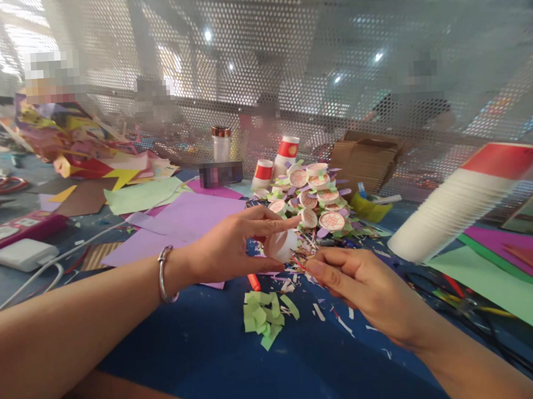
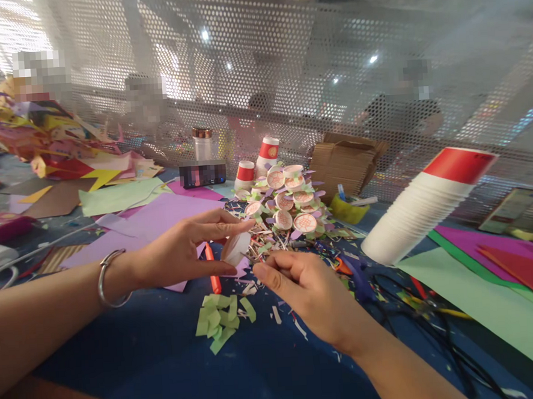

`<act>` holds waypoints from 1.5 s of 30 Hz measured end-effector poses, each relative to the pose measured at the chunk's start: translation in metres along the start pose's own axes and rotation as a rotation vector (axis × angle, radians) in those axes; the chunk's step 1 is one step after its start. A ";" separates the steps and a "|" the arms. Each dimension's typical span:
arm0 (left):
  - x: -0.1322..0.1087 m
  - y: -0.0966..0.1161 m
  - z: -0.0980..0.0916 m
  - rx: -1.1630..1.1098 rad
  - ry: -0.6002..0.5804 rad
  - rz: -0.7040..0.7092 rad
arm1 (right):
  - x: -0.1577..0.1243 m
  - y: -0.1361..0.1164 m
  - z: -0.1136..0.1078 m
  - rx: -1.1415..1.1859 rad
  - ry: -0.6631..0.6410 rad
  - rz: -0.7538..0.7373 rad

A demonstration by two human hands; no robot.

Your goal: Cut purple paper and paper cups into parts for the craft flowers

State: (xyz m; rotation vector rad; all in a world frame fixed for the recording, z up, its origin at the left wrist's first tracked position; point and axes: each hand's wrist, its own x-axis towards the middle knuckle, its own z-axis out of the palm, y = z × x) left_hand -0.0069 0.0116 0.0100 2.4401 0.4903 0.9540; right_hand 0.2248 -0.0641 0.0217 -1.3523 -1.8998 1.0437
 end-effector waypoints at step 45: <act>0.000 0.004 0.011 -0.295 0.027 -0.280 | 0.001 0.003 -0.002 0.020 -0.010 0.013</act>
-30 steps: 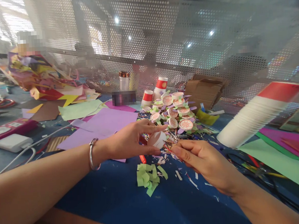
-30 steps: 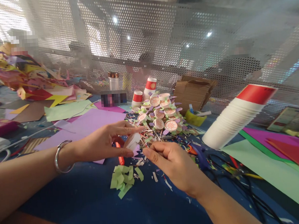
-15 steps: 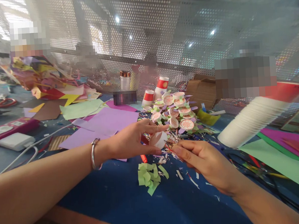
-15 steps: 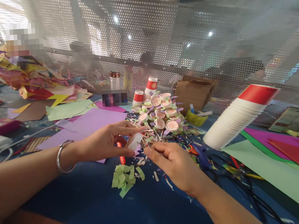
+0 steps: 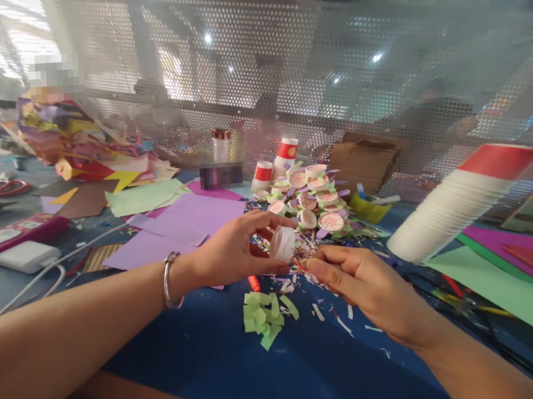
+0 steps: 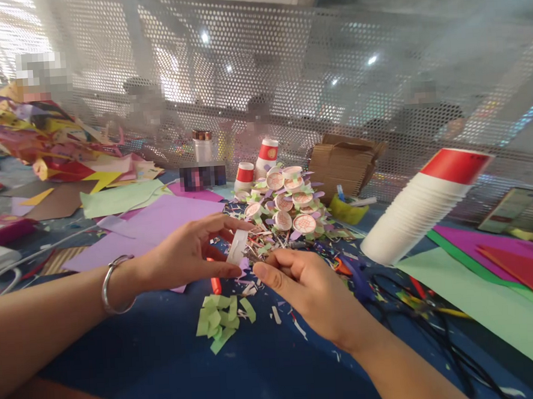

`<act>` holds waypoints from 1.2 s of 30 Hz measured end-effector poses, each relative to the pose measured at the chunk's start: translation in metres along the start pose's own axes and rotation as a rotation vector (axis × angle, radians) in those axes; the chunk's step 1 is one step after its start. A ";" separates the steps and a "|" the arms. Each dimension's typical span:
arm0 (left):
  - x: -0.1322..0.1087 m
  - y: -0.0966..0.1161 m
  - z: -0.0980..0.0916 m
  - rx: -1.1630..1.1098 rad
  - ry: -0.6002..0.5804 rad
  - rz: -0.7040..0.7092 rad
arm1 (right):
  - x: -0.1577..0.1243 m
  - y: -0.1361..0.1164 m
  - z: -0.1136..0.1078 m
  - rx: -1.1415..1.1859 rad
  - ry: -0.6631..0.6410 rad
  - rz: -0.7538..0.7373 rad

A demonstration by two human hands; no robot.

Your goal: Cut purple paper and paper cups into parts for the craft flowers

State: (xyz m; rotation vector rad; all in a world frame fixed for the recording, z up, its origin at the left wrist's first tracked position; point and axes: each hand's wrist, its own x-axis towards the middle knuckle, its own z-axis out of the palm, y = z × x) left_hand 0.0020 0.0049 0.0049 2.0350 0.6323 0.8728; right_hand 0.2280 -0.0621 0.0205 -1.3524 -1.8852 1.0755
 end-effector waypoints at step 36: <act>0.003 0.009 -0.003 -0.457 -0.125 -0.312 | -0.005 -0.006 0.004 -0.077 0.152 -0.078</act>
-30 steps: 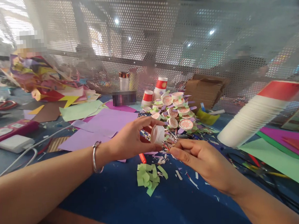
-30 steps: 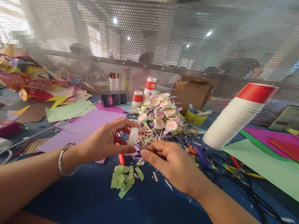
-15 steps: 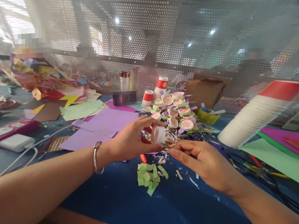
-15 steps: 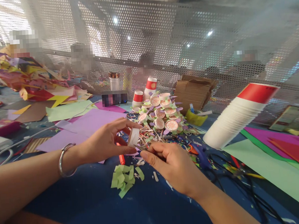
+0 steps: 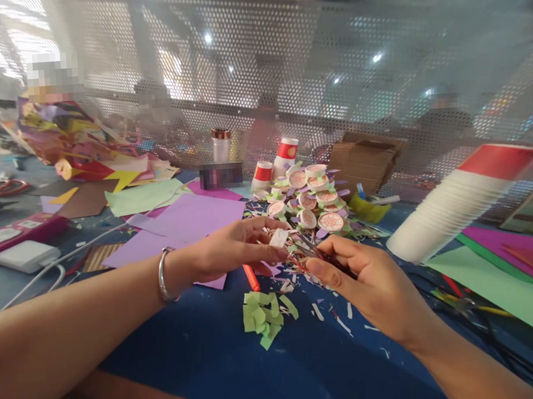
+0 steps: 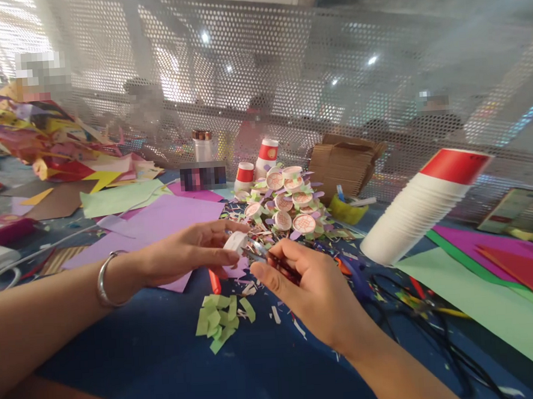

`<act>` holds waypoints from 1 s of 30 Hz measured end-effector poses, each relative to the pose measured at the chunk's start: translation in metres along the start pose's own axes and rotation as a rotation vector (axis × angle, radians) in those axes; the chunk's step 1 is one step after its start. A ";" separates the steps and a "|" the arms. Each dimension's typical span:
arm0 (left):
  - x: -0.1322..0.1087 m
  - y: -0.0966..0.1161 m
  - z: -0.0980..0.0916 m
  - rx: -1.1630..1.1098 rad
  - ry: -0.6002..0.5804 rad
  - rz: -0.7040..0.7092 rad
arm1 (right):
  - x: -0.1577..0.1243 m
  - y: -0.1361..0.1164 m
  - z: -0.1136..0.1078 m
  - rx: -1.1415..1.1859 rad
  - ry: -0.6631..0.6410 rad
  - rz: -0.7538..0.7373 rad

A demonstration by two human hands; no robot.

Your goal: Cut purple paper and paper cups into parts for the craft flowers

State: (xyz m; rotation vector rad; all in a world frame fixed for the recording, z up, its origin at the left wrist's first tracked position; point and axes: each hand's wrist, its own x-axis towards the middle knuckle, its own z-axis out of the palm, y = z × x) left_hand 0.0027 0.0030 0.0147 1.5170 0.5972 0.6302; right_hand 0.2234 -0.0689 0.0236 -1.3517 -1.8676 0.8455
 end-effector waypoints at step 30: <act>-0.013 0.004 0.025 0.521 -0.020 -0.007 | 0.007 0.006 0.010 0.223 0.028 0.020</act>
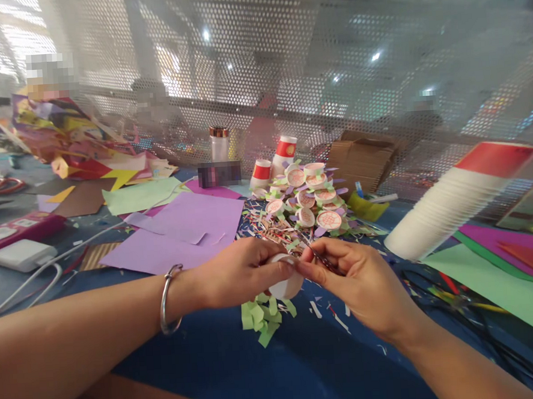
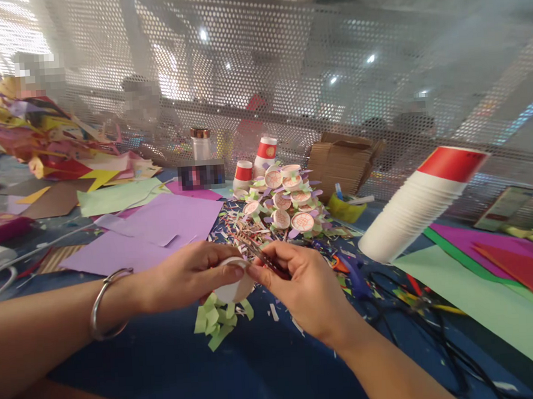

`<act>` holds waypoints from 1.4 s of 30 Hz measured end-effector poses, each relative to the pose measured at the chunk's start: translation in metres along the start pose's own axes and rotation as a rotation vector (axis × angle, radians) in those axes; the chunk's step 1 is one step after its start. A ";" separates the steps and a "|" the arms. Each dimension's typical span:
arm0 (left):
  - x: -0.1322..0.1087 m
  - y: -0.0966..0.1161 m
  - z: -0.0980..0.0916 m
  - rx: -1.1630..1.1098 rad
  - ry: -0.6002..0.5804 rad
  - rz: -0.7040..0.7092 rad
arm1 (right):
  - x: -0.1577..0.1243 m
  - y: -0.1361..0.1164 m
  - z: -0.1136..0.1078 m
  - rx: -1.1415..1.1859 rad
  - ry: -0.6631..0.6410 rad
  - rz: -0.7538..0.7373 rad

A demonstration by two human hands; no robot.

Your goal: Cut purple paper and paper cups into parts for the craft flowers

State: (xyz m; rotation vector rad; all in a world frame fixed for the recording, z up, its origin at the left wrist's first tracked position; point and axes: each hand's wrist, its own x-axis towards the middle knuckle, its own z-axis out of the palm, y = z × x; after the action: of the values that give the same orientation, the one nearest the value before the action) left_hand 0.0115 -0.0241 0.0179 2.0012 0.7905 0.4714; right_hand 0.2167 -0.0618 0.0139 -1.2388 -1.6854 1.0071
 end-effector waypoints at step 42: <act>0.014 -0.019 0.000 -0.483 0.107 0.094 | -0.006 0.003 -0.008 -0.311 -0.005 -0.154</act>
State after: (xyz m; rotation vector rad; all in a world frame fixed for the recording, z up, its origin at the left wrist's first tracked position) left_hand 0.0148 -0.0074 0.0015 1.5758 0.5794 0.7525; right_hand 0.2268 -0.0662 0.0132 -1.2762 -1.9620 0.6740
